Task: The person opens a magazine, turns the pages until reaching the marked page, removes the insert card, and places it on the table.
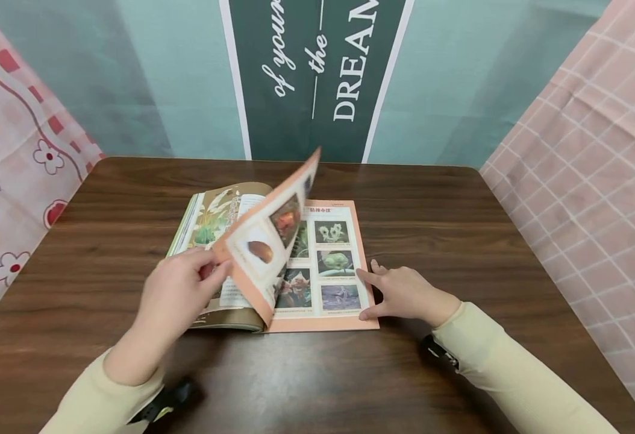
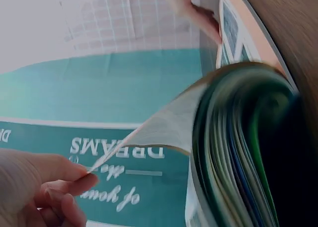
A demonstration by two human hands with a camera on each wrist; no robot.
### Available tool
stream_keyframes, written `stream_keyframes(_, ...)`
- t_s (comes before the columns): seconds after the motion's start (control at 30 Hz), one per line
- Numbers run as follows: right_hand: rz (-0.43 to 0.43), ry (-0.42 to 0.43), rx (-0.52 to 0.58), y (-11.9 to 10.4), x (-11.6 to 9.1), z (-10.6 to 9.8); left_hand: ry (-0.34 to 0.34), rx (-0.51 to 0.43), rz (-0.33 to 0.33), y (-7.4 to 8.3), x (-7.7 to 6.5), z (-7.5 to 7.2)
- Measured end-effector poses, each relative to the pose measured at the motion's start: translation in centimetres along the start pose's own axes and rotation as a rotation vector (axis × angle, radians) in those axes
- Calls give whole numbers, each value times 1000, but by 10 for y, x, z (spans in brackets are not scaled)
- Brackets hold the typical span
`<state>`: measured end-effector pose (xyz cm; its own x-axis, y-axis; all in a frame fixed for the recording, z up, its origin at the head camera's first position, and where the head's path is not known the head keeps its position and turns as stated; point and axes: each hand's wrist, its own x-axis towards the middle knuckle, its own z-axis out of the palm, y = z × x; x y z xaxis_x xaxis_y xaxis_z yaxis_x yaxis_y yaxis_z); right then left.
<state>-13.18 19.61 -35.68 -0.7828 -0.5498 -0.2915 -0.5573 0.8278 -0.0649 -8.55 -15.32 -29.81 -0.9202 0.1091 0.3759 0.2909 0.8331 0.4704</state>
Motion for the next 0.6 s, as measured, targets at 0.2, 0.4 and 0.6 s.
stream_keyframes(0.2,4,-10,-1,0,-2,0,-72,103,-128,-21,-17,-14)
stream_keyframes(0.4,-11,0,-16,0,-1,0,-215,178,-213,-35,-30,-21)
stream_keyframes(0.6,-13,-35,-3,0,0,-1,-320,238,-262,-46,-39,-24)
